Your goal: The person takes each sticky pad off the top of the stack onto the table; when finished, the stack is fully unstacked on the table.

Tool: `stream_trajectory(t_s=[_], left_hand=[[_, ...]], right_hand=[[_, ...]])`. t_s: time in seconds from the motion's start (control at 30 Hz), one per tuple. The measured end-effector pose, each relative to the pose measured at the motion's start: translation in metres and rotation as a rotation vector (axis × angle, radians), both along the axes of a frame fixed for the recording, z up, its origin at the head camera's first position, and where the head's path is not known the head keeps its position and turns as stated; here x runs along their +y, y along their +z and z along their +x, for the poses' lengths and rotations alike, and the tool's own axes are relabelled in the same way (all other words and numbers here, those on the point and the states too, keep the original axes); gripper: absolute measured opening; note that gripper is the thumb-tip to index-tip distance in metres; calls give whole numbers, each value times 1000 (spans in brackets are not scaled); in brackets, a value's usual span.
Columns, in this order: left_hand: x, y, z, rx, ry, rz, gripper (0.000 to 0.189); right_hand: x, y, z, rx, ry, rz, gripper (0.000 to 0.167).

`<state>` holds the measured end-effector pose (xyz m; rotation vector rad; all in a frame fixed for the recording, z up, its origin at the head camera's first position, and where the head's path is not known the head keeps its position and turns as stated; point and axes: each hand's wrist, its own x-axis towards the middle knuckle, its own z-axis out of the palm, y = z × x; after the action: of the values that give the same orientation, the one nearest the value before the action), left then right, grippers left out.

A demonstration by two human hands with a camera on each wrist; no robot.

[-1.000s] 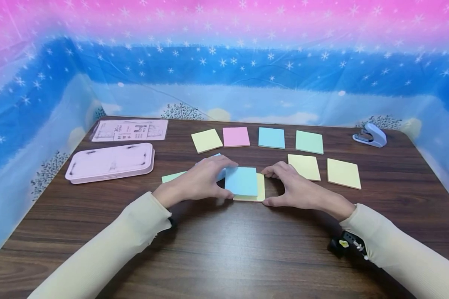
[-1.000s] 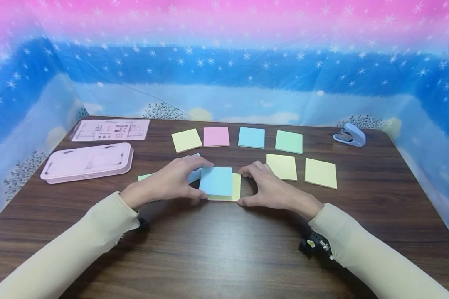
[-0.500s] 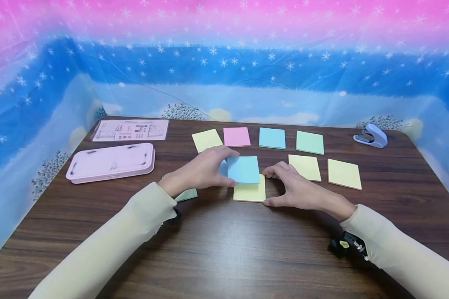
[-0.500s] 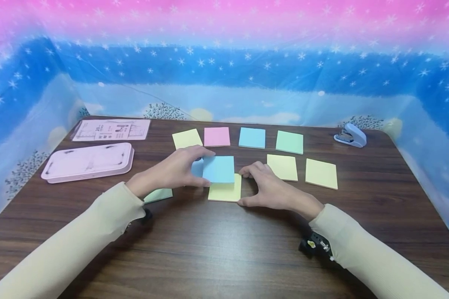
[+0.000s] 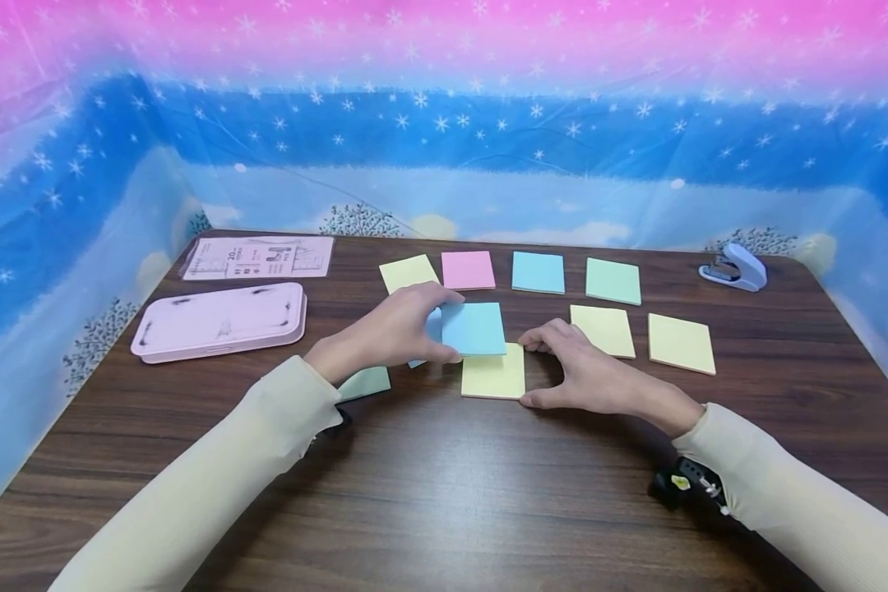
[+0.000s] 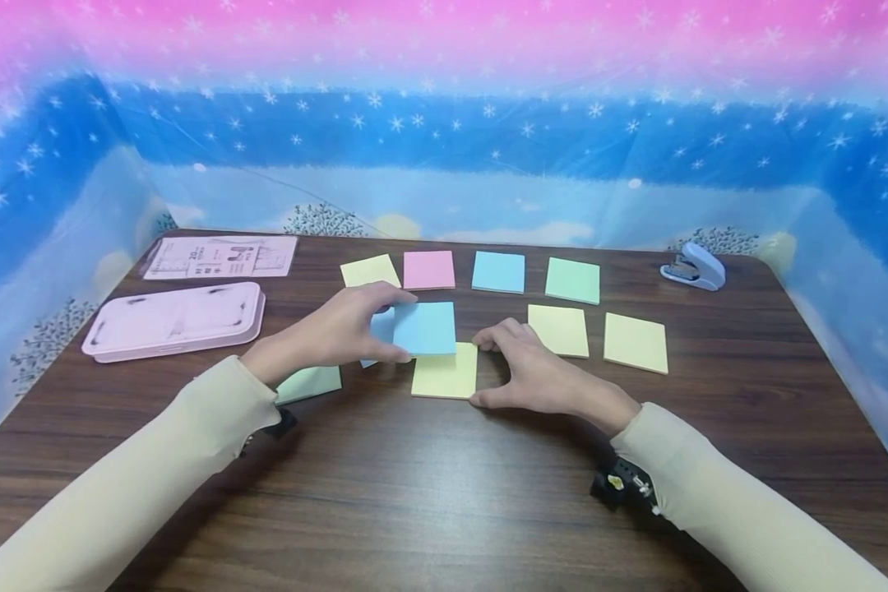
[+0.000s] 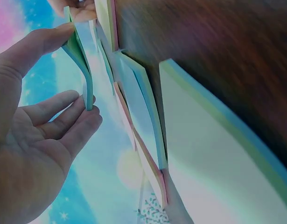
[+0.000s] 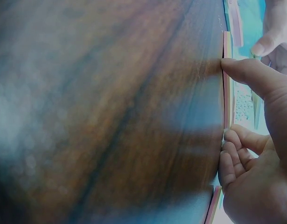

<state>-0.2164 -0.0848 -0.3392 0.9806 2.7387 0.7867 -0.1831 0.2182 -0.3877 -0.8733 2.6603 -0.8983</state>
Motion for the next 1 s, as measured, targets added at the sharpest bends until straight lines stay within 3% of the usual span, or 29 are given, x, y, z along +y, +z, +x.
stream_trajectory(t_s=[0.6,0.83,1.0], left_hand=[[-43,-9,39,58,-14,0,72],[-55,-14,54,-20,20,-20,72],[-62,-19,62,-17,5,-4,71]], right_hand=[[0,0,-1,4,4,1,70],[0,0,-1,10,6,5,70],[0,0,0,9,4,0,70]])
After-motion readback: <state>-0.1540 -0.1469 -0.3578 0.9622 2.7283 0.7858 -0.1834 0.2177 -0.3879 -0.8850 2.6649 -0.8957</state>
